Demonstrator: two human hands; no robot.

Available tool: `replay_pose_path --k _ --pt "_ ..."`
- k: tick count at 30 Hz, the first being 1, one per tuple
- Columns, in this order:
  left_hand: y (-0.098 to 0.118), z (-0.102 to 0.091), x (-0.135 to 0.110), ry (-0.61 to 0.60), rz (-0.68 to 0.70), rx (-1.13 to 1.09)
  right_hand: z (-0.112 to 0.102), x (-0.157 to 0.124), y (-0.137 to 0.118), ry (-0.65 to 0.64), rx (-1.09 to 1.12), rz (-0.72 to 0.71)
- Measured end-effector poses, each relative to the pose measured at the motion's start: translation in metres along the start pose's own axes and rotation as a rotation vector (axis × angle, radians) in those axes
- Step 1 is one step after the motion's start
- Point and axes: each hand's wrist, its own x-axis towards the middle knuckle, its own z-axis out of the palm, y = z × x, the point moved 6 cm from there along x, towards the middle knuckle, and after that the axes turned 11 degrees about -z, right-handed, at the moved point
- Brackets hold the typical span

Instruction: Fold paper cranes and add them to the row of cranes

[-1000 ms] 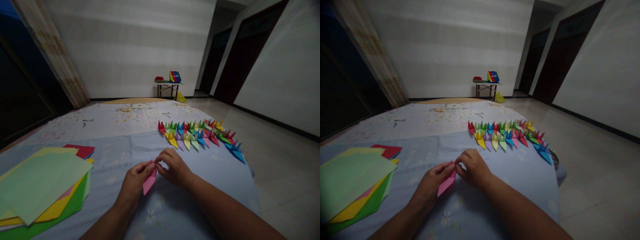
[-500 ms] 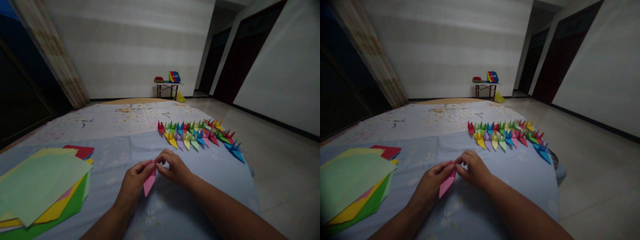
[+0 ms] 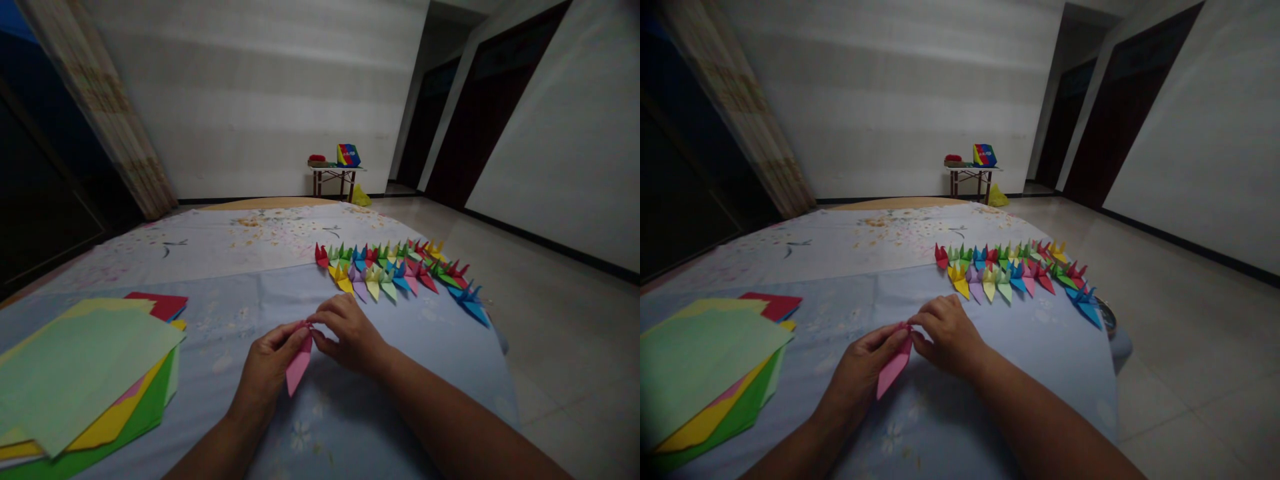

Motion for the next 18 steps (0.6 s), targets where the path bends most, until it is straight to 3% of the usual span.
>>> replay_pose_path --k 8,18 --pt "-0.0038 0.0040 0.0004 -0.059 -0.010 0.011 -0.0014 -0.0005 0.0008 0.051 -0.002 0.048" --pt "-0.0008 0.0040 -0.0009 -0.040 -0.025 0.007 -0.0035 0.0031 -0.0002 0.028 -0.017 0.018"
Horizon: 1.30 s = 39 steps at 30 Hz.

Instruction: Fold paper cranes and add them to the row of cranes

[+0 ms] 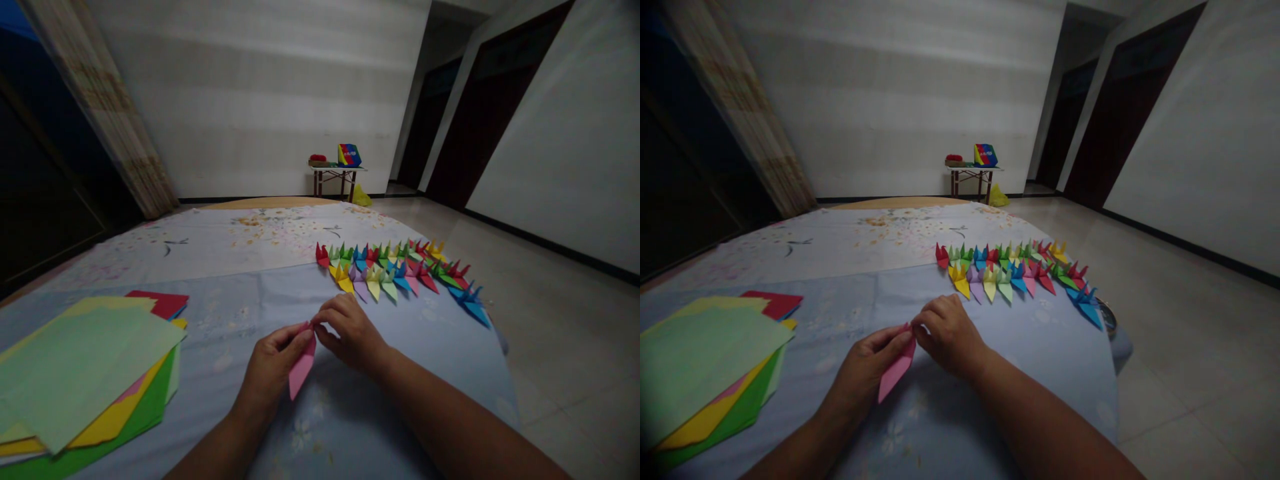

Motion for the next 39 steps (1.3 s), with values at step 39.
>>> replay_pose_path --k 39 --pt "-0.013 -0.002 0.007 -0.048 -0.078 -0.225 0.009 -0.003 0.002 -0.074 0.090 0.008"
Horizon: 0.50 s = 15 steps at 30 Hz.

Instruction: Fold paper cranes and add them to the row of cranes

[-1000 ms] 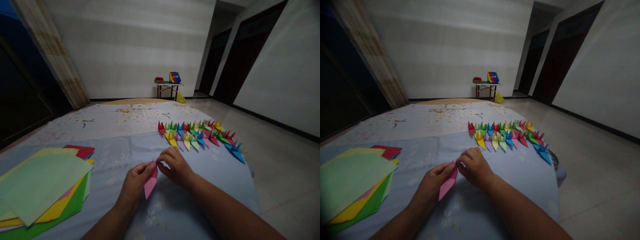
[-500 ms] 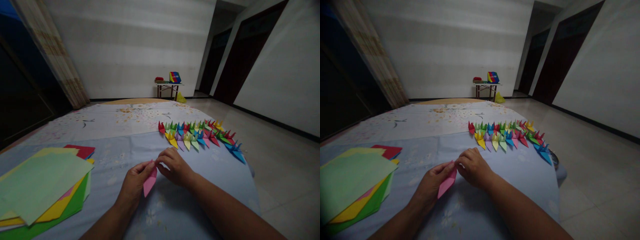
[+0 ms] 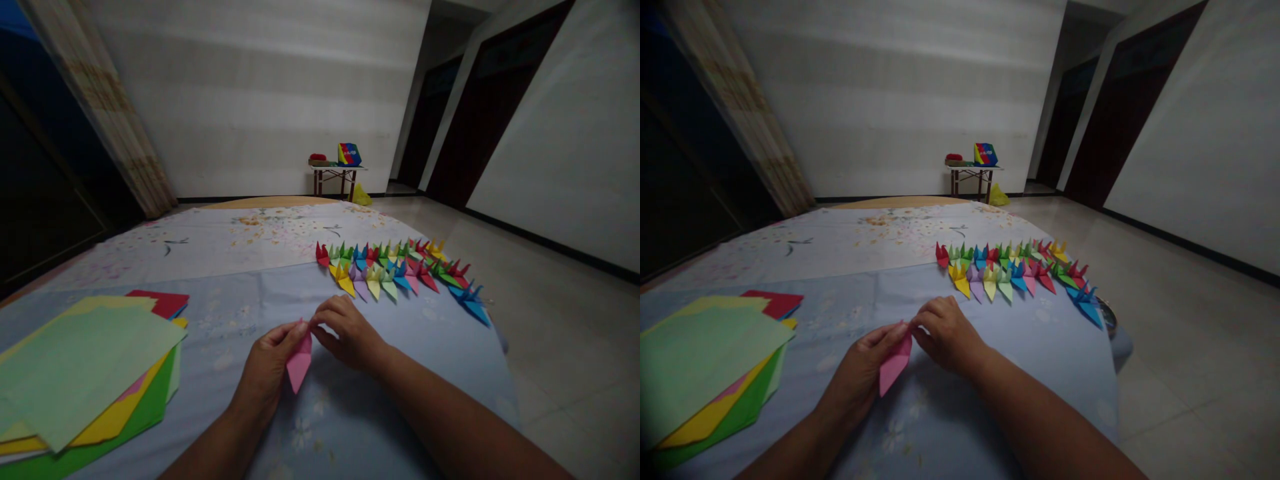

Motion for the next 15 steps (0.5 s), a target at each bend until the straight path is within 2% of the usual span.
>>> replay_pose_path --k 15 --pt "0.0050 -0.0017 -0.0005 0.033 0.067 0.030 -0.0025 -0.0036 0.0045 0.079 0.175 0.142"
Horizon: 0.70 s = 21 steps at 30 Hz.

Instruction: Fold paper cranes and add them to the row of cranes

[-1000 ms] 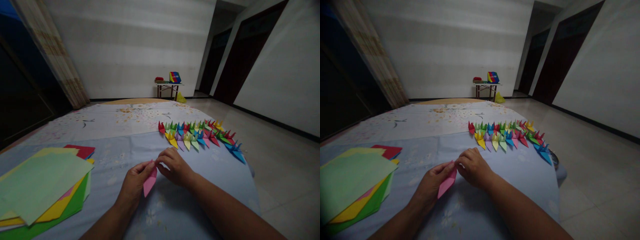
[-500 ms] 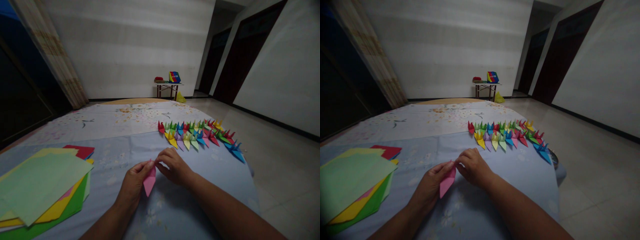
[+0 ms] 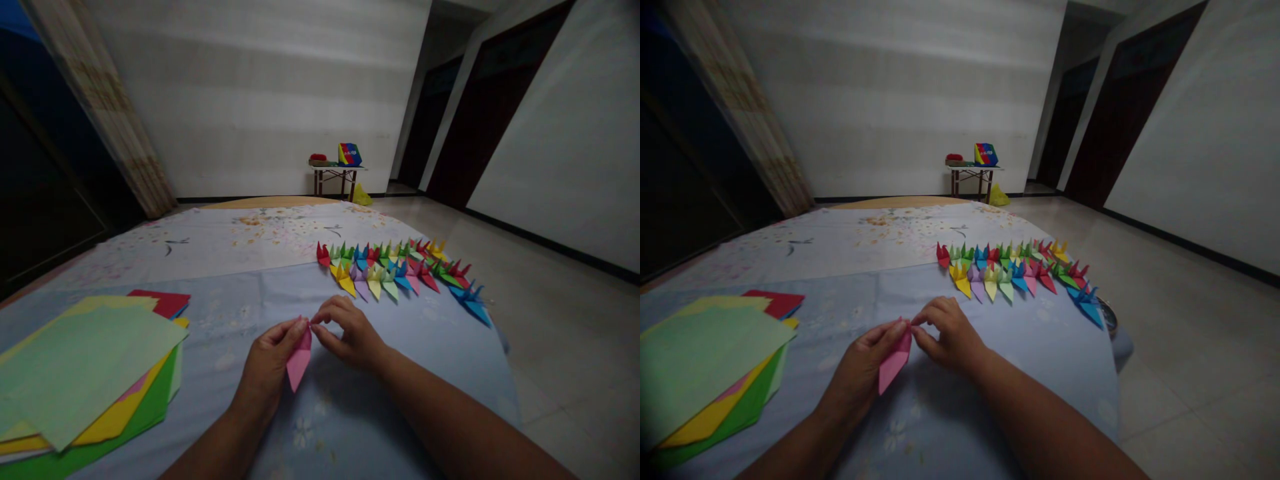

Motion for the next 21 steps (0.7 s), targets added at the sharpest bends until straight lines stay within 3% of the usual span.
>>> replay_pose_path --k 10,21 --pt "0.0032 0.0021 -0.0031 0.021 0.005 0.033 0.0022 0.0006 -0.0030 -0.007 -0.162 -0.093" --pt "0.0035 0.0023 -0.0049 0.034 0.004 0.045 0.0005 -0.0007 0.0029 0.027 0.053 0.044"
